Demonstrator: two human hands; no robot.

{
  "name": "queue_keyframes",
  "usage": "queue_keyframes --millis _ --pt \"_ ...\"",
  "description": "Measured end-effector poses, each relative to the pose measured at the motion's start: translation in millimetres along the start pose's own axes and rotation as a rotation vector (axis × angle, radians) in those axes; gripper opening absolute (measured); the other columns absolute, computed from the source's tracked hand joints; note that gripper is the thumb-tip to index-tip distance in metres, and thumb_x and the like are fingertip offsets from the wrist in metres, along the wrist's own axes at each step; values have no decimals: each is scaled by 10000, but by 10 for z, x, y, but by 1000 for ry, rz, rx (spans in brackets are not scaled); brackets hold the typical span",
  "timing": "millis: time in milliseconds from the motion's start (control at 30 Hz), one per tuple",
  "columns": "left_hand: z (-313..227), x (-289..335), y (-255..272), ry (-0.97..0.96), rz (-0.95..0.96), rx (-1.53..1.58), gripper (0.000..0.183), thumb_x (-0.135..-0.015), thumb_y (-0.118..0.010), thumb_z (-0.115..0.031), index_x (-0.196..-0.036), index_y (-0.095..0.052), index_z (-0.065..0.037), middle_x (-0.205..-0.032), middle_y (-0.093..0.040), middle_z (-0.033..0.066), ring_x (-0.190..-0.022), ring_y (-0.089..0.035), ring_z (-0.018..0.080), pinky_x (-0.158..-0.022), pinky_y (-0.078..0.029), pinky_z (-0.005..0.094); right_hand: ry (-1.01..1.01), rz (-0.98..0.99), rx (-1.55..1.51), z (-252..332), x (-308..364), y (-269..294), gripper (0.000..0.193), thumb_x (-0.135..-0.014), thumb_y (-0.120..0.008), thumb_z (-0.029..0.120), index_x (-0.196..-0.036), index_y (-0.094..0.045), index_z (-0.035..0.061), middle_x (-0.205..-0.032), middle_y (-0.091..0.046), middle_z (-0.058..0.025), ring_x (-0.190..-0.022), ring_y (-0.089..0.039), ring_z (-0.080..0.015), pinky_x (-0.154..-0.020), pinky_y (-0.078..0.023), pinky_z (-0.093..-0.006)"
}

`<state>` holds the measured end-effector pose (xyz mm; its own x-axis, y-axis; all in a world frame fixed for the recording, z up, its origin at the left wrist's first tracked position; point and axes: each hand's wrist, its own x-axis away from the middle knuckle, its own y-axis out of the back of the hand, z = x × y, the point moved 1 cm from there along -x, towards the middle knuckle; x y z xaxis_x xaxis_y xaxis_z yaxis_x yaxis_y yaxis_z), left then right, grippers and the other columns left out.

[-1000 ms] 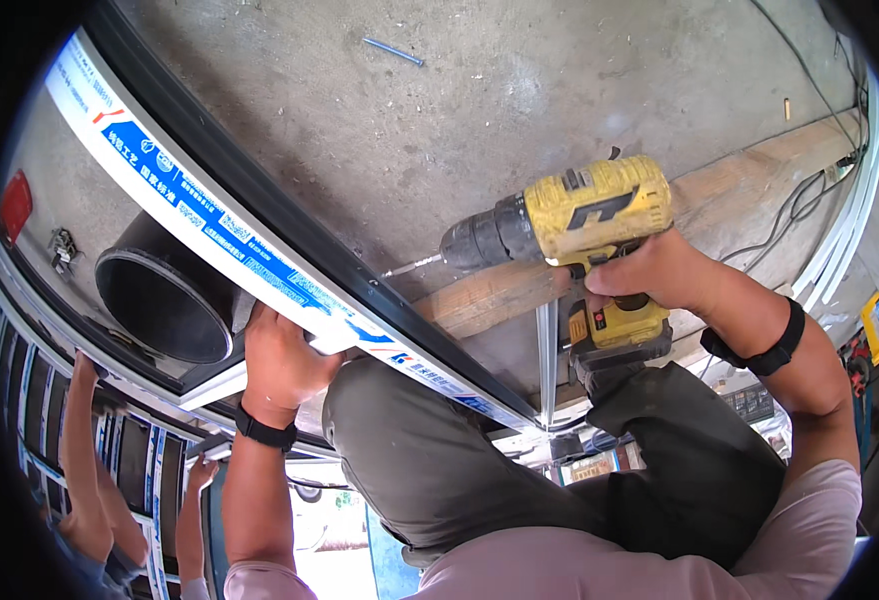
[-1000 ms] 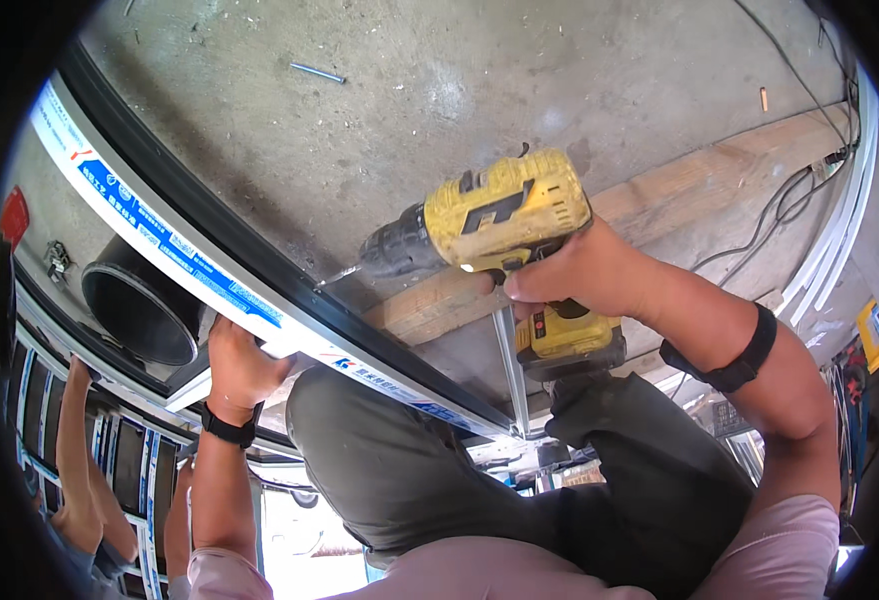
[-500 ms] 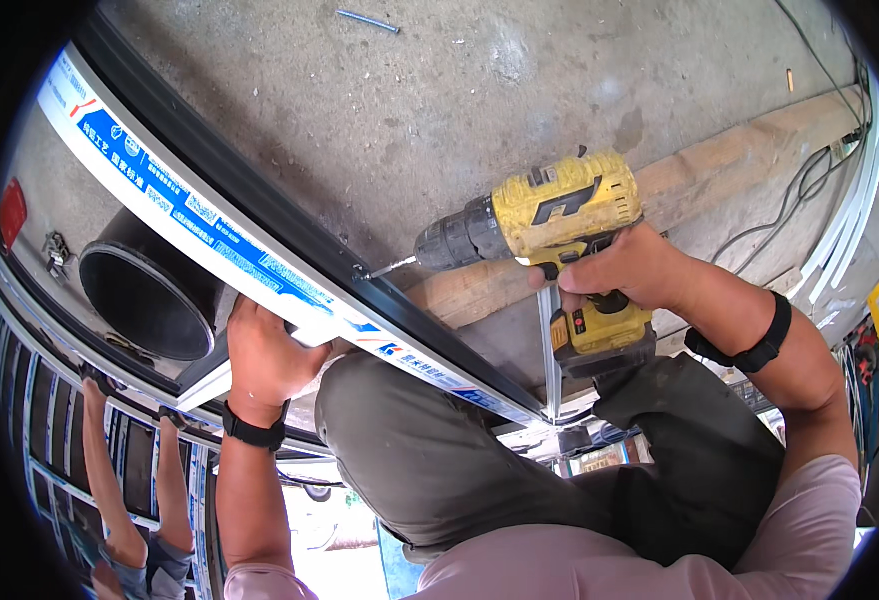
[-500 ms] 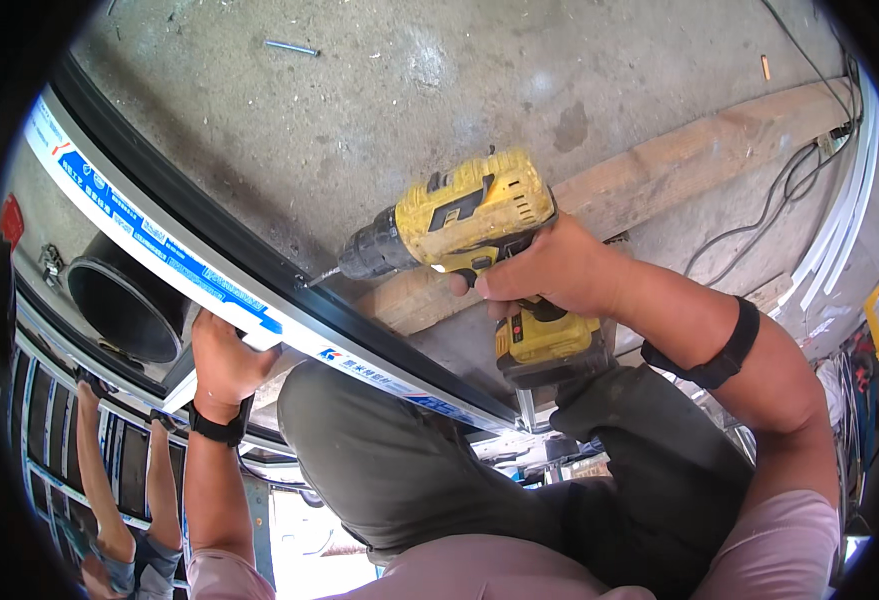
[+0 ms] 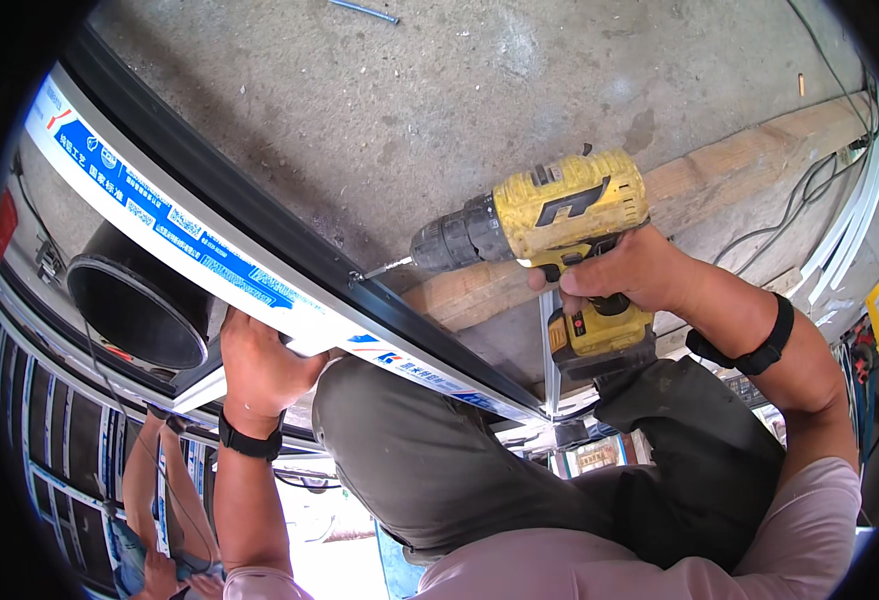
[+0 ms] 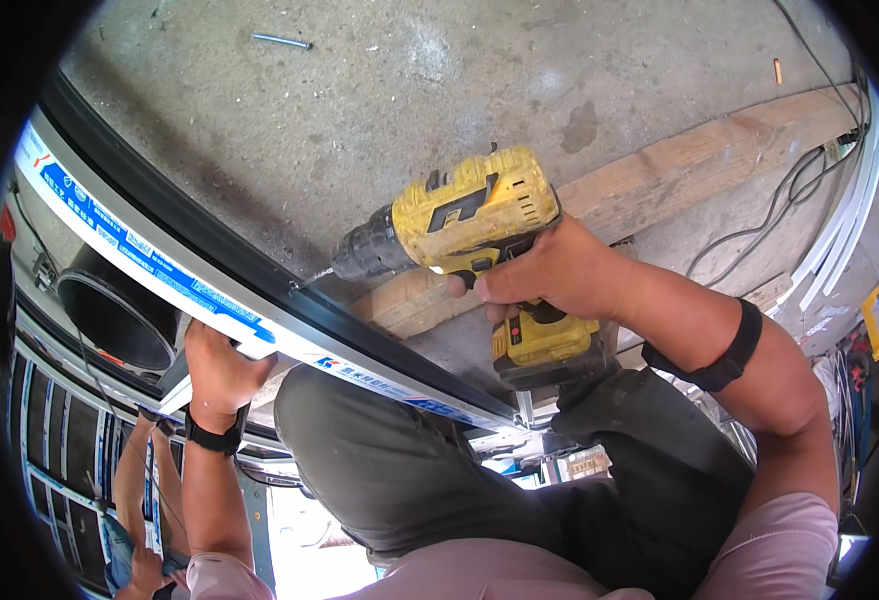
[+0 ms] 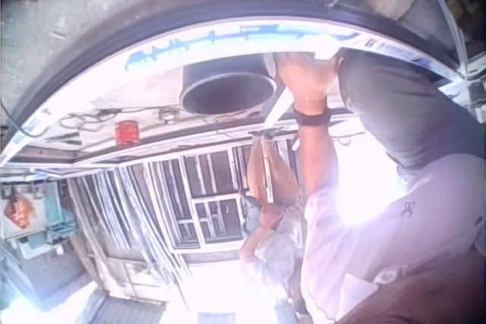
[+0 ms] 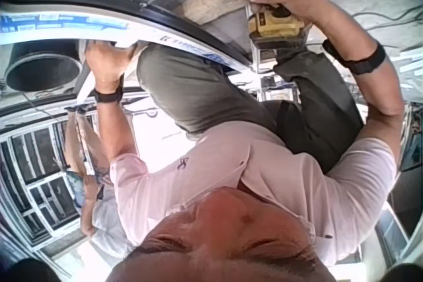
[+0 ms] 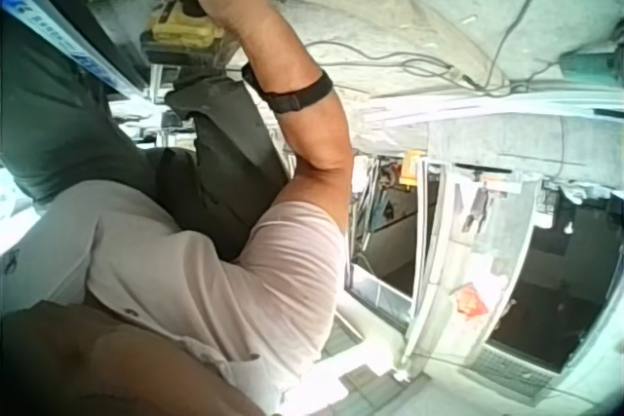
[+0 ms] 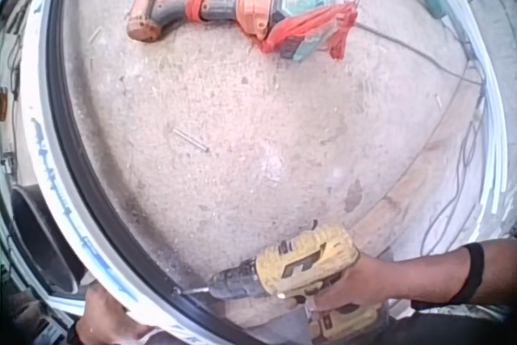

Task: Assembling and drilling aluminium window frame profiles together.

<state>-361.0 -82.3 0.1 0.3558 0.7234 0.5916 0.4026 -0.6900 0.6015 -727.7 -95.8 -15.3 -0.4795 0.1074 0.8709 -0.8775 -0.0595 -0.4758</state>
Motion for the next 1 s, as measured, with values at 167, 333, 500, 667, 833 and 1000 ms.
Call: queue_keyframes --millis 167,333,500,667,833,1000 --pt "5 -7 -20 -2 26 -4 498 -556 -834 -159 -1020 -687 -59 -976 -685 137 -890 -652 355 -787 -527 400 -14 -10 35 -12 -7 18 422 -804 -664 1 -1212 -557 28 -1005 -688 -120 -707 -653 -150 -644 -562 -296" --pt "9 14 25 0 9 -7 492 -559 -818 -138 -1025 -685 -55 -972 -686 139 -889 -652 358 -790 -526 400 0 -2 6 16 1 -14 425 -794 -665 -2 -1204 -560 32 -999 -687 -118 -707 -654 -149 -642 -562 -295" --pt "-6 -14 3 -8 9 2 492 -553 -813 -128 -1022 -684 -51 -978 -687 145 -884 -653 363 -792 -526 398 23 -4 60 33 21 -20 409 -805 -645 -31 -1201 -559 27 -1002 -687 -117 -725 -658 -157 -651 -564 -300" --pt "3 5 7 3 14 6 482 -557 -818 -128 -1013 -686 -47 -977 -688 147 -883 -655 365 -795 -526 395 97 25 159 31 42 -58 403 -815 -631 -63 -1201 -556 19 -1006 -688 -121 -746 -662 -166 -657 -567 -309" --pt "8 7 5 6 32 2 459 -573 -820 -126 -1005 -688 -45 -971 -689 145 -879 -657 361 -790 -527 397 133 19 191 10 41 -61 388 -815 -617 -78 -1189 -558 7 -993 -687 -129 -735 -661 -166 -648 -569 -313" --pt "-24 -21 -4 16 36 27 423 -591 -821 -121 -987 -694 -47 -957 -693 138 -874 -658 357 -773 -528 401 -91 -41 -67 94 -6 -70 392 -761 -638 -6 -1148 -574 4 -943 -683 -138 -615 -635 -175 -558 -545 -299"
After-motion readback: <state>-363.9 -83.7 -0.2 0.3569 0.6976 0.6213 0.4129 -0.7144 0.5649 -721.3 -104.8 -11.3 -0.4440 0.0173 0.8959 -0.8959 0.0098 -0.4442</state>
